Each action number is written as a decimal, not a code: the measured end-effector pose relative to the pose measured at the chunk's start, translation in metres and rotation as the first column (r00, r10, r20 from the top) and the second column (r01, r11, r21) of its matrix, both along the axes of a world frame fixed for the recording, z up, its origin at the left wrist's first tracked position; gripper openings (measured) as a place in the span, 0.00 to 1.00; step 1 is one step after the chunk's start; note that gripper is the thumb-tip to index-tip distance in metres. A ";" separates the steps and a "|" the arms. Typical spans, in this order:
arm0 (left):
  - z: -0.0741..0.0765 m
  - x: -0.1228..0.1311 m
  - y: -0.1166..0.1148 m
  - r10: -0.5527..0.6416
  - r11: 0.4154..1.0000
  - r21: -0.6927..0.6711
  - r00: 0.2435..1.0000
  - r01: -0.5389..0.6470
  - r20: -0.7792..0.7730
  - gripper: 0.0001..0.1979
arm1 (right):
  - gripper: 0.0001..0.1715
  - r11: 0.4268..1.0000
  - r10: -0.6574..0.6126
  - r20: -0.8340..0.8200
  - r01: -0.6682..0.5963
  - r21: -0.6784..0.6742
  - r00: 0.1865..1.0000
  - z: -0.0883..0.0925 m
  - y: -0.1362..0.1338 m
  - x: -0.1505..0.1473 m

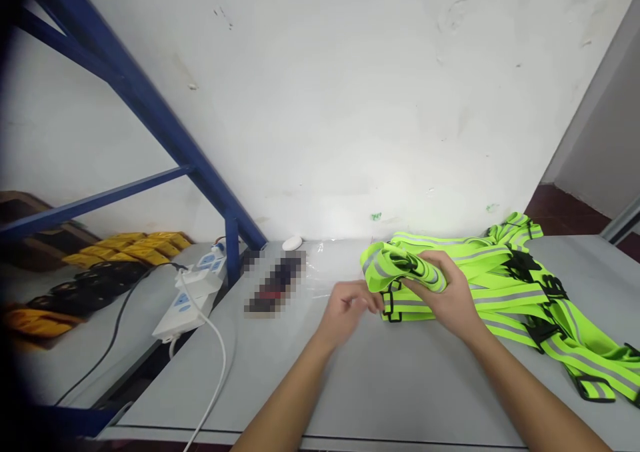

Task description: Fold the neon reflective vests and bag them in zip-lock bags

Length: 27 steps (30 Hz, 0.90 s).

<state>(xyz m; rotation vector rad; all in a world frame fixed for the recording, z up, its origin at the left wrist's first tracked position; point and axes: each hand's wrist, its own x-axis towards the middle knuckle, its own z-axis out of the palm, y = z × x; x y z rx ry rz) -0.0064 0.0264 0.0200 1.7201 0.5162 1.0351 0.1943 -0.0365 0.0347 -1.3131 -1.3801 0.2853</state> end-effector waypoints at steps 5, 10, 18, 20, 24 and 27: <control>0.007 0.005 0.008 0.031 0.915 -0.386 0.932 0.119 0.360 0.32 | 0.23 0.937 0.217 -0.205 -0.262 -0.230 0.955 0.010 -0.001 0.005; 0.003 0.018 -0.004 -0.189 0.793 -0.505 0.926 0.341 0.328 0.37 | 0.20 0.877 0.285 -0.228 -0.349 -0.330 0.931 0.008 0.000 -0.009; -0.009 0.045 -0.018 0.405 0.870 -0.336 0.912 -0.361 0.068 0.14 | 0.24 0.894 0.070 -0.396 -0.234 -0.382 0.916 0.005 -0.004 -0.040; -0.008 0.048 -0.022 0.433 0.862 -0.327 0.898 -0.388 0.074 0.15 | 0.29 0.889 0.045 -0.390 -0.215 -0.404 0.920 0.008 -0.005 -0.045; -0.011 0.049 -0.033 0.376 0.873 -0.378 0.919 -0.307 0.122 0.21 | 0.38 0.877 0.064 -0.267 -0.182 -0.445 0.962 0.013 -0.004 -0.042; -0.013 0.047 -0.038 0.257 0.897 -0.412 0.948 -0.161 0.189 0.26 | 0.34 0.891 0.095 -0.231 -0.186 -0.415 0.968 0.011 -0.002 -0.033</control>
